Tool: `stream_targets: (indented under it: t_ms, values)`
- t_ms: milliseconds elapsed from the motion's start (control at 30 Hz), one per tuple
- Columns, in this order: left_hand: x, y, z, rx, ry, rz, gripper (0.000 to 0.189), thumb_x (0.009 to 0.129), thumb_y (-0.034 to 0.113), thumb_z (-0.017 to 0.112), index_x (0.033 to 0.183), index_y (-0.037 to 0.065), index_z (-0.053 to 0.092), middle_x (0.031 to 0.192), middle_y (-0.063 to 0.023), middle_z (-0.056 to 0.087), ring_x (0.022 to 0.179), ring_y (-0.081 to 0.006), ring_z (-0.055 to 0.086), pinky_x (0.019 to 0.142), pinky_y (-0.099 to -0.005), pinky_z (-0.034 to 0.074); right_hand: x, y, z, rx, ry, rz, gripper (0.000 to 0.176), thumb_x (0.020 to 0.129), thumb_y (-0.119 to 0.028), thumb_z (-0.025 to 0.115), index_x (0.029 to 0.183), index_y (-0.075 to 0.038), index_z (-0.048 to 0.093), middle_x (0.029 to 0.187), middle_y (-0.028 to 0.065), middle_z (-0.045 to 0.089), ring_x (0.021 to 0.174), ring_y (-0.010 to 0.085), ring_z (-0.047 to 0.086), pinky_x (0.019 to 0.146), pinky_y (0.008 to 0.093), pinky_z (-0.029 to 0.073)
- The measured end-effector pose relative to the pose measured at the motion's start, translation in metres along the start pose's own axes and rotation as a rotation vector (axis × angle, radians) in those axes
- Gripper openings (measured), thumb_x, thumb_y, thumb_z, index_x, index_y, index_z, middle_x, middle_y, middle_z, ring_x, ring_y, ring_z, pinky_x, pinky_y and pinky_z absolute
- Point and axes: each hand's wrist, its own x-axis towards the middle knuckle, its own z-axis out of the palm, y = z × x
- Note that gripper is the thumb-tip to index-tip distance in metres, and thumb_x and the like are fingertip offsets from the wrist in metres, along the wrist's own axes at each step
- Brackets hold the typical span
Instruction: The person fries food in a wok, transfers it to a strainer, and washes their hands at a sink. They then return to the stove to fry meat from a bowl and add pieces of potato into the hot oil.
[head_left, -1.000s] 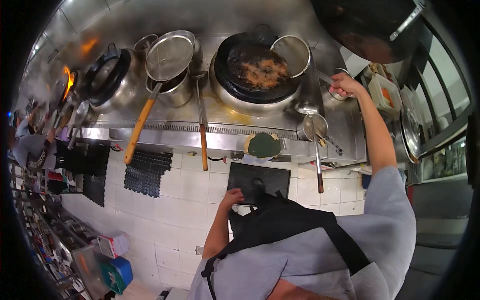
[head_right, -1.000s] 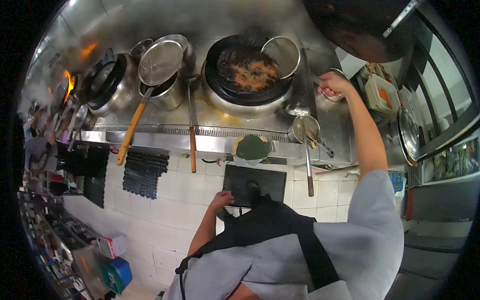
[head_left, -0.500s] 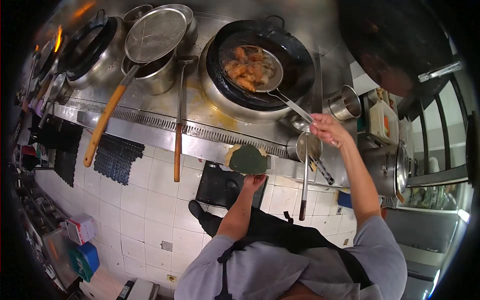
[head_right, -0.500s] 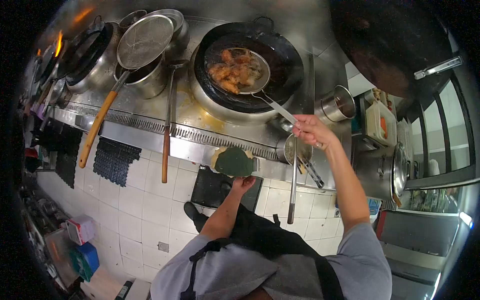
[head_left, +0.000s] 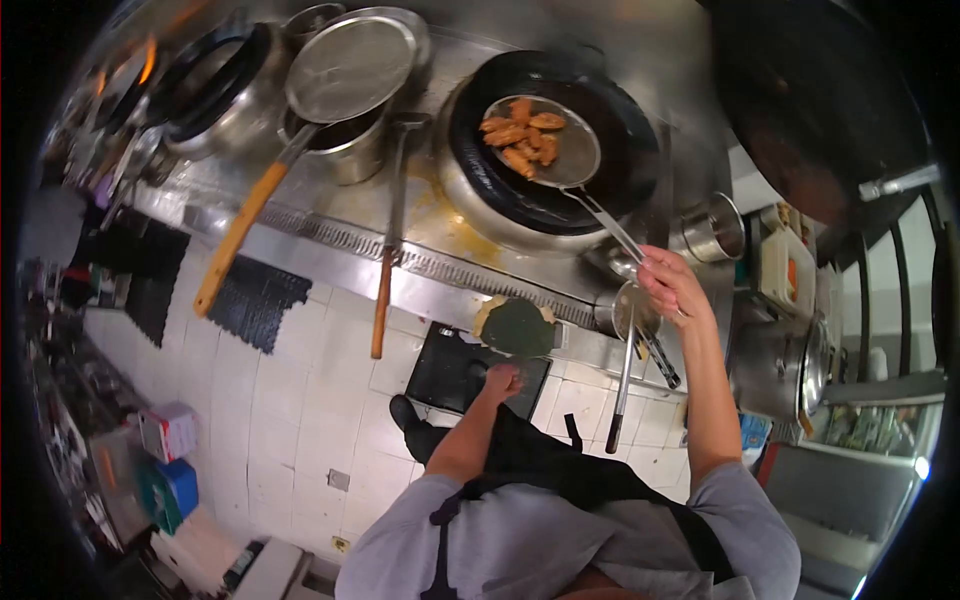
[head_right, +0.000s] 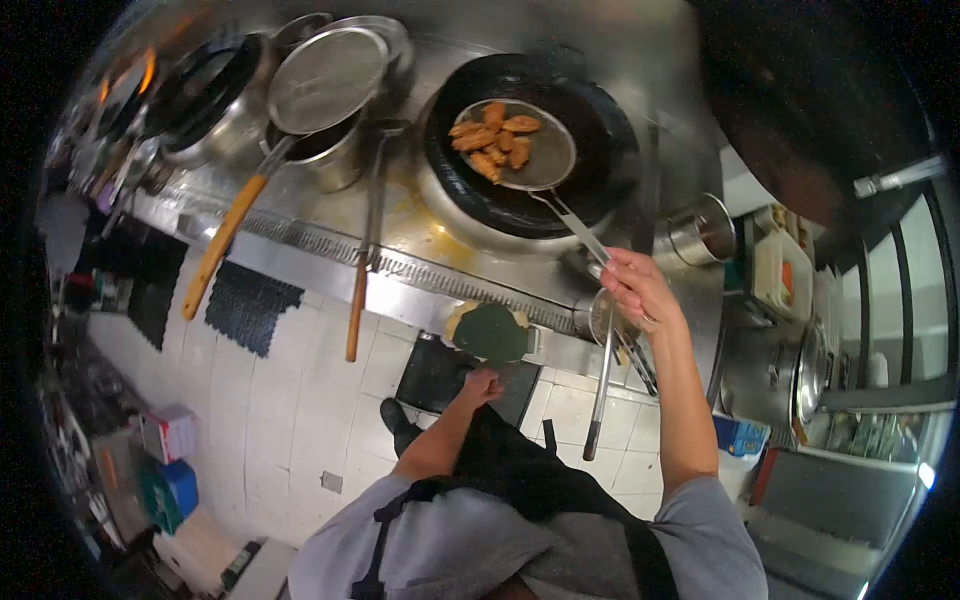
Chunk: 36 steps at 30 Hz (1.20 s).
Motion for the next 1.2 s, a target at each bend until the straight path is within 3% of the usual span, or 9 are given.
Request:
stream_targets:
  t_ms: [133,267,367,467,667,833,933,1067,1200]
  values:
    - [-0.126,0.062,-0.113,-0.038,-0.024,-0.076,0.020,0.087,0.014,0.061,0.106,0.005,0.061,0.092,-0.0147,0.066,0.076,-0.0286,0.068,0.065,-0.0438,0.057,0.006,-0.009,0.027,-0.033,-0.051,-0.089,0.029,0.094,-0.009,0.053,0.119,0.005,0.051,0.069,0.0011,0.052,0.038,-0.0009,0.033,0.031,0.0147,0.026]
    - [-0.254,0.155,-0.282,-0.672,-0.129,0.588,0.037,0.096,0.034,0.050,0.114,0.003,0.058,0.097,-0.0166,0.067,0.083,-0.0258,0.065,0.076,-0.0396,0.055,0.015,-0.030,0.083,-0.026,-0.053,-0.156,0.027,0.094,-0.010,0.053,0.117,0.005,0.052,0.068,0.0005,0.053,0.038,-0.0007,0.034,0.031,0.0147,0.026]
    - [-0.405,0.280,-0.260,-0.677,-0.164,0.974,0.067,0.091,0.057,0.049,0.128,0.001,0.048,0.121,-0.0289,0.057,0.093,-0.0306,0.066,0.080,-0.0420,0.056,0.039,-0.032,0.133,-0.026,-0.131,-0.256,0.019,0.094,-0.008,0.052,0.108,0.004,0.056,0.068,0.0010,0.054,0.039,0.0004,0.036,0.031,0.0164,0.027]
    - [-0.477,0.353,-0.256,-0.514,-0.469,0.915,0.063,0.098,0.043,0.044,0.136,-0.005,0.038,0.125,-0.0304,0.054,0.093,-0.0348,0.067,0.078,-0.0451,0.059,0.069,-0.022,0.194,-0.096,-0.111,-0.321,0.015,0.093,-0.007,0.052,0.102,0.004,0.058,0.067,0.0016,0.054,0.039,0.0028,0.037,0.030,0.0199,0.028]
    - [-0.554,0.356,-0.212,0.022,-0.285,0.948,0.048,0.096,0.024,0.048,0.130,-0.009,0.041,0.113,-0.0284,0.061,0.077,-0.0288,0.070,0.071,-0.0375,0.061,0.136,0.042,0.304,-0.224,0.201,-0.358,0.050,0.090,0.002,0.044,0.139,0.004,0.038,0.068,0.0099,0.057,0.042,0.0122,0.047,0.036,0.0297,0.039]
    - [-0.564,0.339,-0.201,0.240,-0.196,0.910,0.047,0.093,0.024,0.052,0.126,-0.009,0.044,0.108,-0.0271,0.063,0.073,-0.0260,0.069,0.066,-0.0339,0.060,0.160,0.070,0.318,-0.764,0.614,-0.721,0.045,0.082,0.000,0.048,0.127,0.003,0.055,0.098,0.0274,0.066,0.084,0.0339,0.067,0.079,0.0400,0.050]
    - [-0.562,0.333,-0.204,0.185,-0.224,0.917,0.047,0.094,0.029,0.053,0.126,-0.005,0.046,0.107,-0.0246,0.064,0.075,-0.0258,0.068,0.068,-0.0357,0.058,0.121,0.038,0.311,-0.740,0.552,-0.859,0.047,0.079,-0.001,0.049,0.126,0.001,0.056,0.105,0.0292,0.063,0.095,0.0408,0.064,0.084,0.0423,0.049]
    - [-0.530,0.304,-0.226,-0.030,-0.246,0.896,0.050,0.097,0.040,0.048,0.126,0.000,0.049,0.109,-0.0223,0.064,0.081,-0.0275,0.067,0.074,-0.0391,0.056,0.071,0.025,0.233,-0.104,0.304,-0.496,0.045,0.085,0.002,0.044,0.129,0.004,0.051,0.070,0.0116,0.060,0.045,0.0122,0.047,0.040,0.0306,0.040]
    - [-0.449,0.226,-0.305,-0.011,0.194,0.815,0.045,0.094,0.037,0.053,0.123,0.004,0.052,0.101,-0.0150,0.065,0.086,-0.0240,0.066,0.072,-0.0347,0.054,0.018,0.032,0.106,0.304,0.371,-0.415,0.038,0.086,0.003,0.051,0.124,0.004,0.045,0.068,0.0087,0.056,0.041,0.0076,0.040,0.032,0.0239,0.029]
